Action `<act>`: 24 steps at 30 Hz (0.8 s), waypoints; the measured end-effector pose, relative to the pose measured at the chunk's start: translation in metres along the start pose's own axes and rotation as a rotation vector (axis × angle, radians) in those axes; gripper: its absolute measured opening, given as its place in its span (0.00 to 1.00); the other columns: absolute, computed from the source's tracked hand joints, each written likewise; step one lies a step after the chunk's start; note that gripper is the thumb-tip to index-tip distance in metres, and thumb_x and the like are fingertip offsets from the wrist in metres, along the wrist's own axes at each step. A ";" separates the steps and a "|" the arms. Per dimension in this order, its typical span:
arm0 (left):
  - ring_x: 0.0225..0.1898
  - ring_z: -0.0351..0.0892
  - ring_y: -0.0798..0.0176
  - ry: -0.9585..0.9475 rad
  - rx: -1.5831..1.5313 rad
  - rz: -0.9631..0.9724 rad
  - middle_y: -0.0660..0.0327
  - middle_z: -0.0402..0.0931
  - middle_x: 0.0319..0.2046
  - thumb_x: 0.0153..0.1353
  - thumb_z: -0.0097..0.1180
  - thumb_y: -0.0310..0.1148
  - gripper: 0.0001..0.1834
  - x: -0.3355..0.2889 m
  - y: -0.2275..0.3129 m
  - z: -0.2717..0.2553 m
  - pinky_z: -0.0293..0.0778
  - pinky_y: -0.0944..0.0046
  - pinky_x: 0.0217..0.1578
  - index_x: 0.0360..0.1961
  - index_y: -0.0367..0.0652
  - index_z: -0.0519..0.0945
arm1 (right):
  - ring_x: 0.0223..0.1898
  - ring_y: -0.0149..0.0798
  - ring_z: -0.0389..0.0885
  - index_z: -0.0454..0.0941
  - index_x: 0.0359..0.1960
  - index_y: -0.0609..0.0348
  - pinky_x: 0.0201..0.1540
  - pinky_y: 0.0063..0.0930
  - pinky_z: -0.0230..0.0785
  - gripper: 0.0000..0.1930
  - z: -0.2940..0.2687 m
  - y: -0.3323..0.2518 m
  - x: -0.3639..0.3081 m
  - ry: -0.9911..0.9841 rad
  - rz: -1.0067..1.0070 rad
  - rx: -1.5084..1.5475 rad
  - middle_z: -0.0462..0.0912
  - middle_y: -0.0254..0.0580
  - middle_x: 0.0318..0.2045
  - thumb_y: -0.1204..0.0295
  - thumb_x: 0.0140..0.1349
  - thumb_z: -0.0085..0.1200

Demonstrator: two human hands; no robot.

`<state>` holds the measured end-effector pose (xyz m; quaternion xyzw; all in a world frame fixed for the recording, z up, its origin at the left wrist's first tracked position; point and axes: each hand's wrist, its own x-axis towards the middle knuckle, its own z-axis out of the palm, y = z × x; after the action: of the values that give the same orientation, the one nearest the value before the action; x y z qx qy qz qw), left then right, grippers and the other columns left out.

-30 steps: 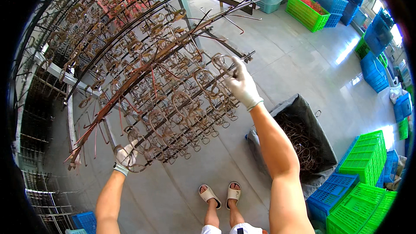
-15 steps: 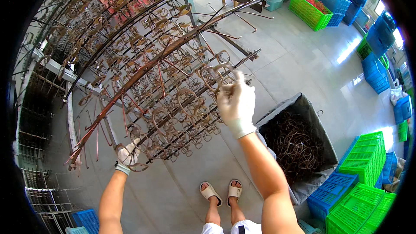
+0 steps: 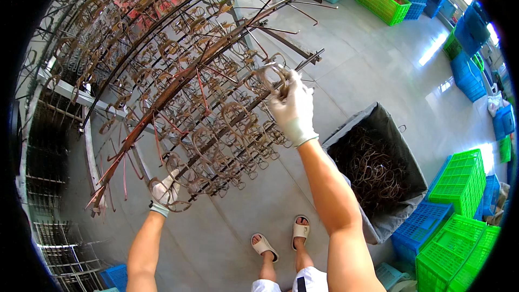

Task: The person removes small metal parts from a multi-tiered metal rack and places them into a nearby bin. The person moves along the rack, detaching parts one by one with gloved hands.

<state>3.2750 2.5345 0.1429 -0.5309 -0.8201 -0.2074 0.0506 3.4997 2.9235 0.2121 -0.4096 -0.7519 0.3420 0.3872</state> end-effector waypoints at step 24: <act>0.20 0.76 0.51 0.114 0.009 0.046 0.53 0.77 0.19 0.53 0.67 0.33 0.20 -0.005 -0.006 0.009 0.72 0.56 0.24 0.49 0.48 0.84 | 0.39 0.49 0.77 0.73 0.44 0.58 0.48 0.43 0.65 0.21 0.016 -0.056 -0.081 -0.004 -0.033 -0.132 0.79 0.44 0.27 0.75 0.44 0.62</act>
<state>3.2726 2.5315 0.1315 -0.5365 -0.8045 -0.2325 0.1045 3.4960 2.8247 0.2269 -0.4211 -0.7804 0.2860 0.3632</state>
